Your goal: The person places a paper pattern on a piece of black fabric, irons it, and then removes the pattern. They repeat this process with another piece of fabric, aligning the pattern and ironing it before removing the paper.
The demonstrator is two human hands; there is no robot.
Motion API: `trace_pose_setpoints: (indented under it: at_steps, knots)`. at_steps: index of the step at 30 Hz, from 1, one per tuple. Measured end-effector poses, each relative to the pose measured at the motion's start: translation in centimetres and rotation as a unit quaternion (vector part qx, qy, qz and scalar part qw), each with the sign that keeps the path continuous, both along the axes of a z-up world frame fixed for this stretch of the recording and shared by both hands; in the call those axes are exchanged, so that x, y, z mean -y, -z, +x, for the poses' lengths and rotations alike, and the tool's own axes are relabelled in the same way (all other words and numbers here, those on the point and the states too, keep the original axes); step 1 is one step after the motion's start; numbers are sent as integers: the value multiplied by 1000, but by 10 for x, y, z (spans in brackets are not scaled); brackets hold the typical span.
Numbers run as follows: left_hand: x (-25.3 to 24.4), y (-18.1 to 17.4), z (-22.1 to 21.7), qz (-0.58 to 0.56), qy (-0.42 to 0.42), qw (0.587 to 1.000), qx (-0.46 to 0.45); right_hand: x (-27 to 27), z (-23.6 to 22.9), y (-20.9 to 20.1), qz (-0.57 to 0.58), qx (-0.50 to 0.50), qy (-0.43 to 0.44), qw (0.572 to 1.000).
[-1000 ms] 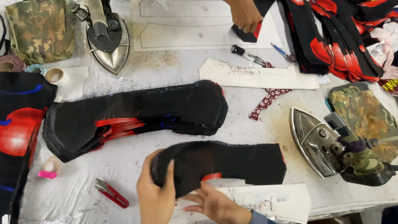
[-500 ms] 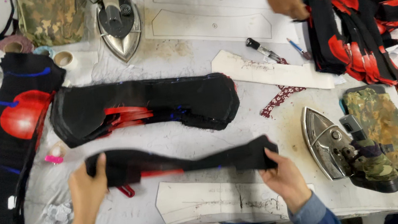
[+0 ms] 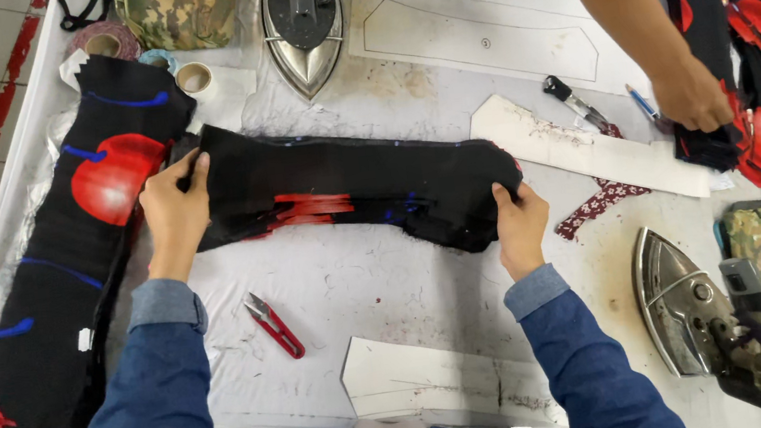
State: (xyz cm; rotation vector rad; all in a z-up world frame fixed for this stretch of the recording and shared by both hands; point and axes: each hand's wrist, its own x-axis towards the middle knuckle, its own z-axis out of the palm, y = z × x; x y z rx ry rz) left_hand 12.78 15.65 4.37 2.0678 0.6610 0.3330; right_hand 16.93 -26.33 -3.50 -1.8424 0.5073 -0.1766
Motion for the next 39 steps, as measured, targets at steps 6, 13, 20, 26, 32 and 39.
trace_pose_setpoints:
  at_steps: [6, 13, 20, 26, 32, 39]
  knots:
    - [6, -54, 5, -42, 29, 998, 40, -20, 3, -55, -1, 77, 28, 997]
    - [-4, -34, -15, 12, 83, 982, 169, -30, -37, -101, 14, 80, 27, 996]
    - [-15, 33, -7, 178, 85, 973, 118, -24, -24, -19, -34, 98, 87, 991]
    - [-22, 39, 12, 192, 58, 979, -32, -33, -19, -13, -83, 59, 112, 988]
    - [-23, 21, 11, 300, 14, 954, 7, -54, -17, -40, -272, 89, 91, 954]
    - [36, 36, 33, 271, 255, 925, 77, -138, -12, -72, -448, 155, -230, 850]
